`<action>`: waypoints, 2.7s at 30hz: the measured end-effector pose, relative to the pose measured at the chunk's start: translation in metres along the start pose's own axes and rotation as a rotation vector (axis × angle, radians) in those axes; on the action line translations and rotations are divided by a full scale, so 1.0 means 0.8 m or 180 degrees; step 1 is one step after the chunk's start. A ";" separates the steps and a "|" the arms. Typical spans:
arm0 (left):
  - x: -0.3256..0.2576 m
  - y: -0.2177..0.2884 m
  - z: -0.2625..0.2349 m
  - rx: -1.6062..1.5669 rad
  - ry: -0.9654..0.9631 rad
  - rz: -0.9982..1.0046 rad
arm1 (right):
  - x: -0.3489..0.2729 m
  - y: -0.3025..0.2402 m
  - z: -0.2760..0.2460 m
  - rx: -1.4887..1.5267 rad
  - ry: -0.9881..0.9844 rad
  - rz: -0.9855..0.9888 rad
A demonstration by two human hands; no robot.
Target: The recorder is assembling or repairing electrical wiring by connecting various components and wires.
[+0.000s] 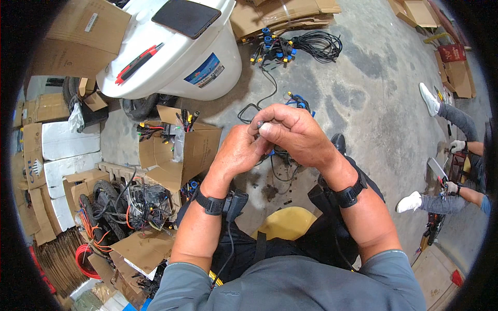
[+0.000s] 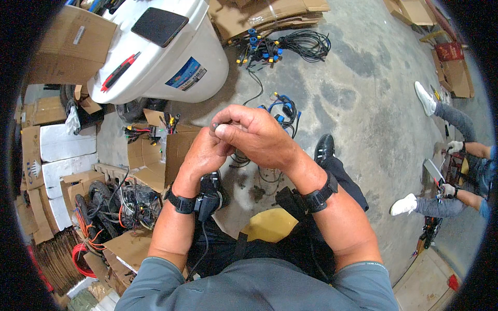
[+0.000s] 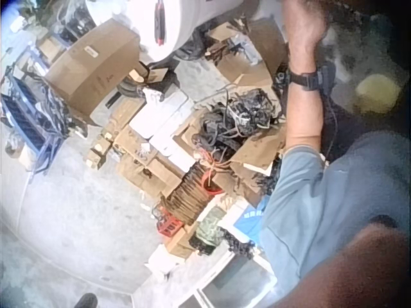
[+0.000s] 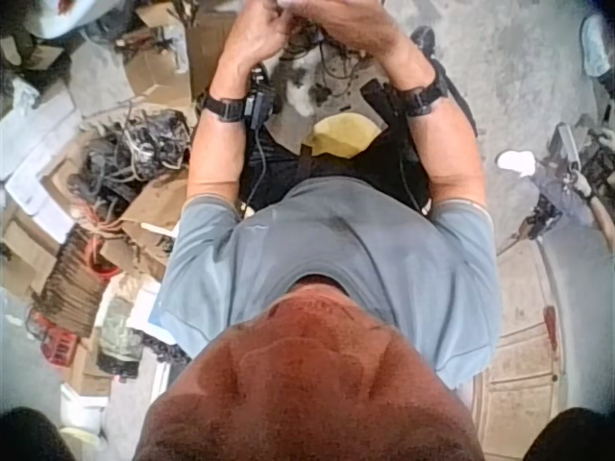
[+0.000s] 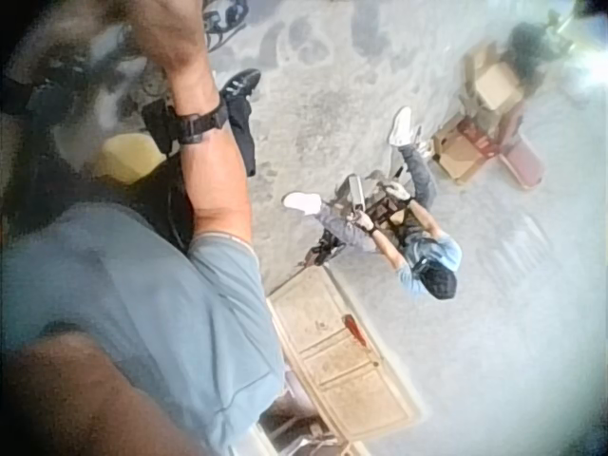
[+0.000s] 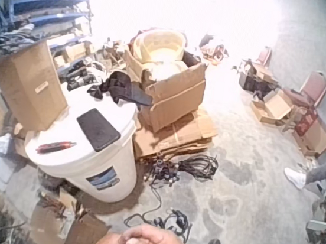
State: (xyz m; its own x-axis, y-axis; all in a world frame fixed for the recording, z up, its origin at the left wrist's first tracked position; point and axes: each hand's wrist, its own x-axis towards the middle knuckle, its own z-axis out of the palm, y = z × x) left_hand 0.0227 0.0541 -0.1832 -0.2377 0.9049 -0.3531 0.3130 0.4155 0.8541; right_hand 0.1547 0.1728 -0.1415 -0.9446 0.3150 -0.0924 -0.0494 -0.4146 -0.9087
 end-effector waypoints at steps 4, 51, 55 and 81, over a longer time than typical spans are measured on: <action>0.000 0.016 0.006 -0.0221 0.0063 0.0046 | -0.001 0.003 -0.005 0.0177 0.0283 -0.0026; 0.003 0.017 0.000 -0.0958 0.0157 -0.0036 | 0.015 -0.014 -0.052 0.0521 0.1663 -0.0649; 0.002 0.024 0.005 -0.1389 -0.0160 -0.0196 | 0.014 -0.017 -0.082 0.0501 0.2005 -0.1088; -0.006 0.025 0.004 -0.2320 -0.0158 -0.0191 | 0.023 -0.008 -0.067 -0.0874 0.1392 -0.0265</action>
State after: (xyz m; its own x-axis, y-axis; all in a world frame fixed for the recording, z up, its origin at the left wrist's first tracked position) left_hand 0.0328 0.0585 -0.1656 -0.1879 0.8928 -0.4095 -0.3947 0.3131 0.8638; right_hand 0.1551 0.2266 -0.1592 -0.7143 0.6889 -0.1234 0.0239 -0.1522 -0.9881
